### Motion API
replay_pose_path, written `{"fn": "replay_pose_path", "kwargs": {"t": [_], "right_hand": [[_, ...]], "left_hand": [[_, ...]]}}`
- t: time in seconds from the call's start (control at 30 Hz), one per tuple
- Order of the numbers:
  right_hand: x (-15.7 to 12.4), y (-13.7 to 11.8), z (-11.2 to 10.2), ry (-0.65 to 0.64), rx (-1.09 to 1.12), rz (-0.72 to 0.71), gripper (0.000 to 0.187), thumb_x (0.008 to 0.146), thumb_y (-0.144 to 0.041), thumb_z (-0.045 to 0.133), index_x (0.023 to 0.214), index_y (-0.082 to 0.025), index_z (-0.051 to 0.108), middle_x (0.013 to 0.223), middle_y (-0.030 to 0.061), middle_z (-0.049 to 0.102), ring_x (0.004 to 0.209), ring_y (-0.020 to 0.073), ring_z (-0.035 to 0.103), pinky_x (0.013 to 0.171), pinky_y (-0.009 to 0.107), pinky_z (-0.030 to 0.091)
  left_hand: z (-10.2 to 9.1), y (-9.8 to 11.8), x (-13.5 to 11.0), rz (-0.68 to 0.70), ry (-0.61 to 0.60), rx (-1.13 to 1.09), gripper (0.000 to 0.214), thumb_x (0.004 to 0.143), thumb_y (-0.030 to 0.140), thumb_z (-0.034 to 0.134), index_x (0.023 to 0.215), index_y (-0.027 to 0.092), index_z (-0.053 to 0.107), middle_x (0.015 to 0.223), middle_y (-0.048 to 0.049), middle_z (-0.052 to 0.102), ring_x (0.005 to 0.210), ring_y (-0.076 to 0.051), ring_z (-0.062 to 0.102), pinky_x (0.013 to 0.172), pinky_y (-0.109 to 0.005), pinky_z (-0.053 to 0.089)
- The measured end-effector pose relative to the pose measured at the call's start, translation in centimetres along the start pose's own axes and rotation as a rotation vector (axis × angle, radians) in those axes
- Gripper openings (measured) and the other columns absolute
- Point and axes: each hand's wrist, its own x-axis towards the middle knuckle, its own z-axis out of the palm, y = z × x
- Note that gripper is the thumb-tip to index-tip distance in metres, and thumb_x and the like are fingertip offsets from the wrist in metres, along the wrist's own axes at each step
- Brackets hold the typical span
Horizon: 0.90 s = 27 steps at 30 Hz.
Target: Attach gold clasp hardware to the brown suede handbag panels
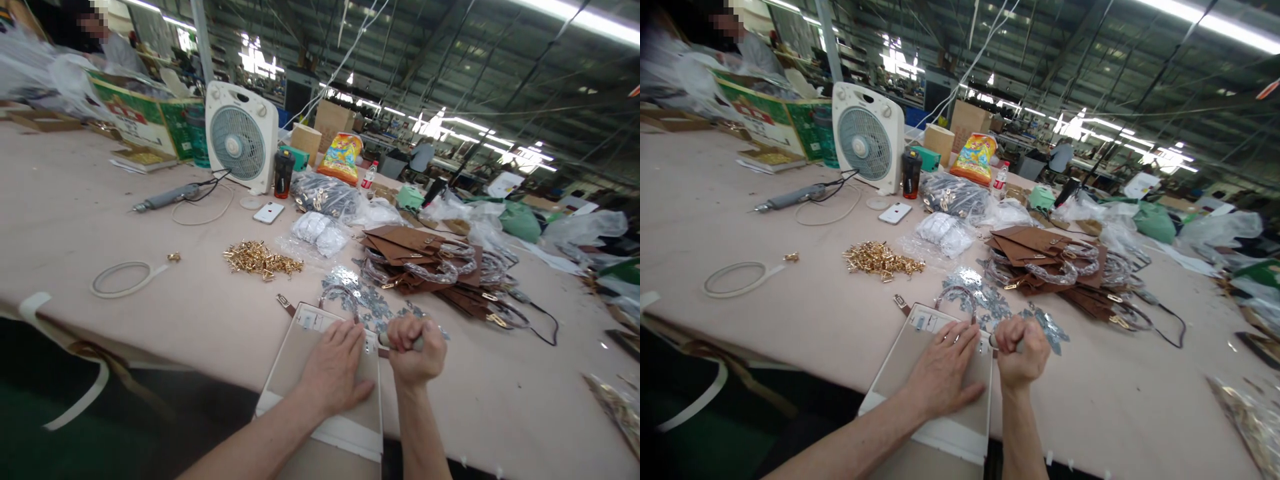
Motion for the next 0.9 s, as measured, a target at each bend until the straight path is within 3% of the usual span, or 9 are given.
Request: {"fn": "replay_pose_path", "kwargs": {"t": [0.13, 0.27, 0.43, 0.57, 0.67, 0.9], "right_hand": [[-0.3, 1.8, -0.8, -0.053, -0.102, 0.169, 0.04, 0.094, -0.042, 0.065, 0.062, -0.022, 0.052, 0.05, -0.0064, 0.038, 0.039, 0.0086, 0.032, 0.038, 0.02, 0.024], [-0.2, 2.4, -2.3, -0.044, 0.058, 0.243, 0.04, 0.095, -0.045, 0.063, 0.064, -0.021, 0.052, 0.05, -0.0076, 0.035, 0.04, 0.0075, 0.027, 0.039, 0.019, 0.025], [0.3, 1.5, -3.2, 0.058, 0.268, 0.266, 0.038, 0.093, -0.043, 0.064, 0.065, -0.021, 0.051, 0.051, -0.0093, 0.032, 0.039, 0.0057, 0.023, 0.038, 0.018, 0.029], [0.5, 1.5, -3.2, 0.055, 0.28, 0.286, 0.038, 0.091, -0.044, 0.068, 0.066, -0.02, 0.053, 0.052, -0.0086, 0.035, 0.039, 0.0049, 0.026, 0.038, 0.017, 0.028], [0.5, 1.6, -3.3, 0.04, 0.279, 0.284, 0.036, 0.092, -0.044, 0.067, 0.068, -0.02, 0.055, 0.054, -0.0082, 0.036, 0.039, 0.0046, 0.028, 0.038, 0.017, 0.029], [0.1, 1.9, -3.2, 0.01, 0.224, 0.274, 0.035, 0.094, -0.044, 0.064, 0.07, -0.019, 0.057, 0.056, -0.0071, 0.038, 0.041, 0.005, 0.032, 0.041, 0.018, 0.03]], "left_hand": [[0.1, 0.0, 0.1, -0.005, 0.012, -0.004, 0.076, 0.096, 0.066, 0.051, 0.152, 0.013, 0.046, 0.162, -0.0127, 0.046, 0.155, -0.029, 0.031, 0.131, -0.047, 0.016], [0.5, 0.0, -0.1, 0.004, 0.06, -0.025, 0.081, 0.093, 0.061, 0.06, 0.155, 0.013, 0.04, 0.165, -0.0132, 0.041, 0.155, -0.029, 0.03, 0.131, -0.047, 0.021], [-0.2, -0.7, -0.8, -0.083, 0.196, -0.049, 0.079, 0.09, 0.032, 0.069, 0.158, 0.014, 0.034, 0.168, -0.0111, 0.035, 0.156, -0.03, 0.024, 0.13, -0.048, 0.026], [-2.0, -2.5, -0.8, -0.118, 0.23, -0.029, 0.065, 0.09, 0.029, 0.072, 0.149, 0.021, 0.047, 0.156, -0.0097, 0.052, 0.15, -0.032, 0.037, 0.128, -0.056, 0.029], [-2.7, -4.0, -0.7, -0.069, 0.193, -0.084, 0.053, 0.09, 0.034, 0.075, 0.139, 0.025, 0.057, 0.143, -0.0067, 0.064, 0.139, -0.029, 0.051, 0.125, -0.054, 0.034], [-1.8, -5.6, -0.9, -0.069, 0.245, -0.293, 0.024, 0.091, 0.024, 0.073, 0.115, 0.026, 0.07, 0.14, -0.0022, 0.068, 0.136, -0.024, 0.055, 0.124, -0.05, 0.033]]}}
